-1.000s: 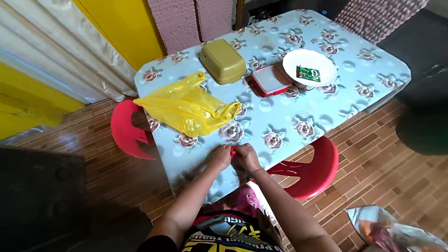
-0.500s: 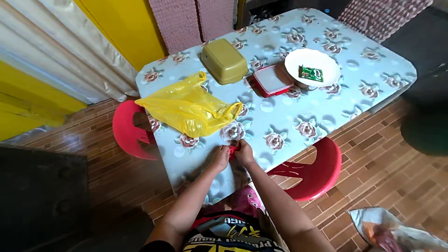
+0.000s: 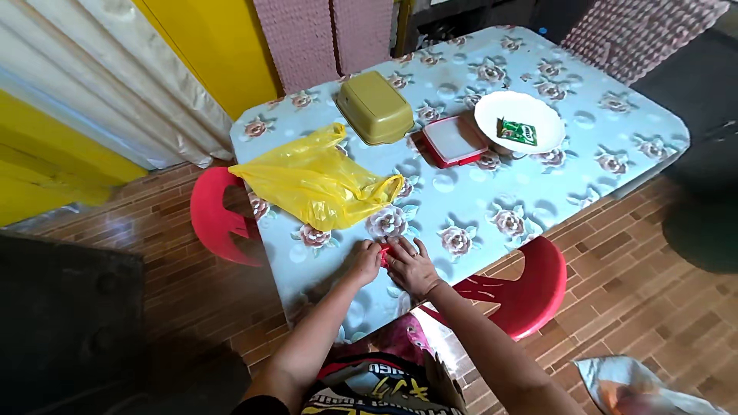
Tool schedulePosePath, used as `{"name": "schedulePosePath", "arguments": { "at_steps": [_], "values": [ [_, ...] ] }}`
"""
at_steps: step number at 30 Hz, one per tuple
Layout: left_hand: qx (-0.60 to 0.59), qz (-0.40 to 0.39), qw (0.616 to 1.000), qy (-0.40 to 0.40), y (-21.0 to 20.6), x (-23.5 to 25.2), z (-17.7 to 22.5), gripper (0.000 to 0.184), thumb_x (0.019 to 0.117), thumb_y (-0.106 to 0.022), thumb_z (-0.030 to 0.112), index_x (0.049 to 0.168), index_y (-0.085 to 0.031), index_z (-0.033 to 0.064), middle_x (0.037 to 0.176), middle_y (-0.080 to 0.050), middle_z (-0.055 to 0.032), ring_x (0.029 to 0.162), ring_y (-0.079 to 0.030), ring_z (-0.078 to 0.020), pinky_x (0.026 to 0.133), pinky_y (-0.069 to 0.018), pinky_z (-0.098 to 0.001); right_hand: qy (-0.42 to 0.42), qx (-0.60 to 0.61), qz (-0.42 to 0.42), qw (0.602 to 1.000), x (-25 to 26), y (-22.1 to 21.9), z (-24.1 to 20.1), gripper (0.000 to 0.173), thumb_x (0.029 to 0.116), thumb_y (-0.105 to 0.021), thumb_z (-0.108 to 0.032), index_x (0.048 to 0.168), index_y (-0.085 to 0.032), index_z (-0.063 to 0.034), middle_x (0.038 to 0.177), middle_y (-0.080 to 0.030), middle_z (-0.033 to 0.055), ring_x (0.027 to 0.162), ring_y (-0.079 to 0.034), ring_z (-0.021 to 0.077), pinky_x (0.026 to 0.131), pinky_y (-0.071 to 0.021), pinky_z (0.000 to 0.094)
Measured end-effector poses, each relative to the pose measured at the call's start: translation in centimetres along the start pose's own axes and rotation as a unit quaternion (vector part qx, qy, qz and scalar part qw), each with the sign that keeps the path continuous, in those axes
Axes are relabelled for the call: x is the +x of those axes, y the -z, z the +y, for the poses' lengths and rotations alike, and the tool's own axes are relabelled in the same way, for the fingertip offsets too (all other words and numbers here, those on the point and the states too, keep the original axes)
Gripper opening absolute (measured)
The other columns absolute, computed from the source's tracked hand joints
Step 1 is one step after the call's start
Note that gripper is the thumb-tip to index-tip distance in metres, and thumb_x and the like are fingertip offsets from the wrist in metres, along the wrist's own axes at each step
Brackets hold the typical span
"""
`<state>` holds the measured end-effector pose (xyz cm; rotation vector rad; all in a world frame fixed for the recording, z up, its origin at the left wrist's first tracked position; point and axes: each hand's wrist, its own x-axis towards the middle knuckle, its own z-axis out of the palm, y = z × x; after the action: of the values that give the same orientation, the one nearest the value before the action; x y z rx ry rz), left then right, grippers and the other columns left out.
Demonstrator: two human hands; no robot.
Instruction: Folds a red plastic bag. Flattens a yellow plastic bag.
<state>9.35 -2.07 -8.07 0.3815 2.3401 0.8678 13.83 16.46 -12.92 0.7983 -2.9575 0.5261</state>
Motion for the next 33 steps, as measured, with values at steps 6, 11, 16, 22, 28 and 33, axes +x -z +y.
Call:
{"name": "schedulePosePath", "arguments": {
  "at_steps": [6,11,16,22,28,33],
  "values": [
    [-0.006,-0.024,0.999,-0.035,0.8,0.6,-0.5,0.035,0.1093,-0.041,0.013,0.131,-0.058,-0.0086,0.145,-0.05,-0.0271,0.138,-0.049,-0.0352,0.117,-0.0372,-0.0425,-0.047,0.044,-0.168,0.984,3.2,1.5,-0.2,0.045,0.0951,-0.066,-0.038,0.124,-0.07,-0.0048,0.147,-0.053,0.025,0.133,-0.051,0.0461,0.107,-0.0376,0.0633],
    [0.094,-0.046,0.992,-0.063,3.1,0.4,-1.1,0.069,0.0921,-0.074,0.034,0.152,-0.047,0.0098,0.149,-0.054,-0.0156,0.146,-0.039,-0.0353,0.121,-0.0224,-0.0582,-0.139,0.272,-0.14,0.942,4.3,2.5,-0.1,0.033,0.1007,-0.06,-0.019,0.12,-0.07,0.0062,0.133,-0.062,0.0278,0.126,-0.059,0.0388,0.11,-0.0435,0.052],
    [-0.026,-0.016,0.998,-0.063,3.6,-0.5,-1.1,0.048,0.097,-0.065,0.007,0.143,-0.054,-0.0031,0.132,-0.064,-0.0258,0.127,-0.061,-0.0368,0.112,-0.043,-0.0512,-0.15,0.408,-0.112,0.894,4.8,3.8,-1.0,0.032,0.099,-0.06,-0.017,0.106,-0.068,0.013,0.125,-0.06,0.03,0.119,-0.057,0.0324,0.105,-0.0446,0.0421],
    [-0.128,0.001,0.988,-0.087,2.8,-2.0,-2.2,0.041,0.0938,-0.067,0.003,0.132,-0.06,-0.0094,0.122,-0.067,-0.0274,0.117,-0.066,-0.0347,0.107,-0.0475,-0.047,-0.098,0.383,-0.293,0.871,6.9,6.2,-1.9,0.029,0.1012,-0.06,-0.014,0.105,-0.066,0.0141,0.129,-0.057,0.0292,0.12,-0.055,0.0322,0.105,-0.0426,0.0434],
    [-0.306,0.084,0.947,-0.052,3.7,-4.7,-3.1,0.041,0.0959,-0.062,-0.001,0.134,-0.054,-0.0135,0.125,-0.064,-0.0269,0.116,-0.065,-0.0277,0.105,-0.0502,-0.039,-0.157,0.418,-0.155,0.881,9.1,6.4,-5.0,0.028,0.098,-0.064,-0.011,0.106,-0.066,0.0151,0.126,-0.059,0.0284,0.114,-0.06,0.0301,0.101,-0.0486,0.0416],
    [-0.314,0.111,0.943,-0.016,5.8,-6.5,-4.1,0.041,0.0975,-0.061,0.001,0.135,-0.051,-0.0126,0.127,-0.063,-0.0277,0.119,-0.064,-0.0292,0.107,-0.0486,-0.0417,-0.202,0.371,-0.145,0.895,11.7,5.8,-7.7,0.038,0.1071,-0.051,-0.027,0.119,-0.061,0.0077,0.098,-0.067,0.02,0.085,-0.066,0.027,0.08,-0.0542,0.0456]
  ]
}}
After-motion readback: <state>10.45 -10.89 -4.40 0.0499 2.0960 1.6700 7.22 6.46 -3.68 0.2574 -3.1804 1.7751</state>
